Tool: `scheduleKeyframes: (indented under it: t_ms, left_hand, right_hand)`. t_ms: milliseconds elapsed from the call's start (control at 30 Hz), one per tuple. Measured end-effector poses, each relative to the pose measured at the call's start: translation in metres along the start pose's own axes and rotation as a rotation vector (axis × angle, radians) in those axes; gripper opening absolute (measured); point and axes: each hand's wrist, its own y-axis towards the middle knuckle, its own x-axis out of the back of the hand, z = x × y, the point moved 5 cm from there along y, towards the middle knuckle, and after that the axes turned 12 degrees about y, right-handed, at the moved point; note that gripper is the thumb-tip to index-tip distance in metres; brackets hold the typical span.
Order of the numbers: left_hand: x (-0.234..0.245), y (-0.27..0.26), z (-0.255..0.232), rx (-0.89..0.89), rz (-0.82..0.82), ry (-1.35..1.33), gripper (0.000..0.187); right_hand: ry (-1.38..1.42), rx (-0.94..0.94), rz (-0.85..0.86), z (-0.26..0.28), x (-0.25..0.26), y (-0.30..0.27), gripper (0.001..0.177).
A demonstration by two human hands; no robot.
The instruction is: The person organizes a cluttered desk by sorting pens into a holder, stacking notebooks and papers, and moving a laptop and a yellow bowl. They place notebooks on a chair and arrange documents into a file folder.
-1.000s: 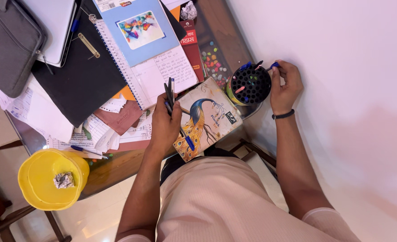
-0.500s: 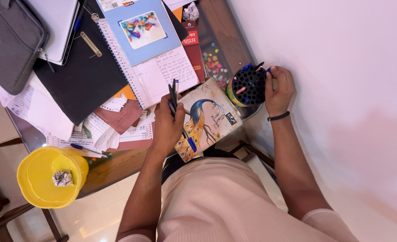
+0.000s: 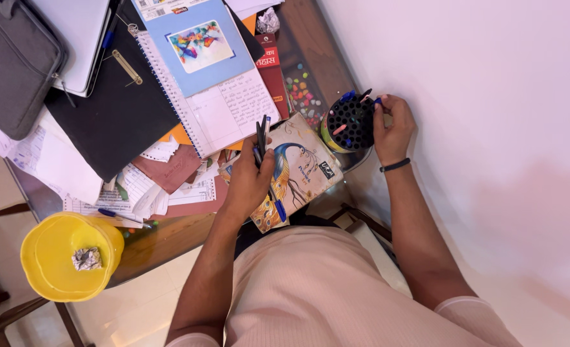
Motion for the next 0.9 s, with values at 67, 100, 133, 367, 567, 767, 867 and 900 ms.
scheduleKeyframes:
  t_ms: [67,100,133,367,567,767,867,900]
  left_hand:
    - [-0.002,0.001,0.003,0.063,0.051,0.022,0.033]
    - [-0.002,0.002,0.003,0.092,0.076,0.032,0.033]
    - [-0.003,0.002,0.003,0.099,0.096,0.003,0.033]
    - [-0.005,0.003,0.004,0.081,0.152,-0.072,0.031]
    - [0.002,0.006,0.007,0.045,0.137,-0.062,0.031]
    - [0.000,0.008,0.013,0.116,0.181,-0.054,0.032]
    - [-0.005,0.012,0.013,0.109,0.197,-0.074,0.033]
    - [-0.007,0.012,0.014,0.109,0.207,-0.082,0.033]
  right_hand:
    - [0.083,-0.053,0.019,-0.005,0.001,0.001,0.013]
    - [0.125,-0.077,0.027,-0.007,0.001,0.002,0.014]
    - [0.148,-0.093,0.023,-0.008,0.001,0.002,0.014]
    - [-0.081,0.056,-0.020,0.007,-0.003,-0.003,0.018]
    - [-0.102,0.100,-0.019,0.014,0.001,-0.003,0.018]
    - [-0.069,0.029,-0.040,0.008,0.006,-0.009,0.015]
    - [-0.052,-0.020,-0.033,0.006,0.004,-0.004,0.015]
    - [-0.051,-0.037,-0.033,0.008,0.005,-0.002,0.015]
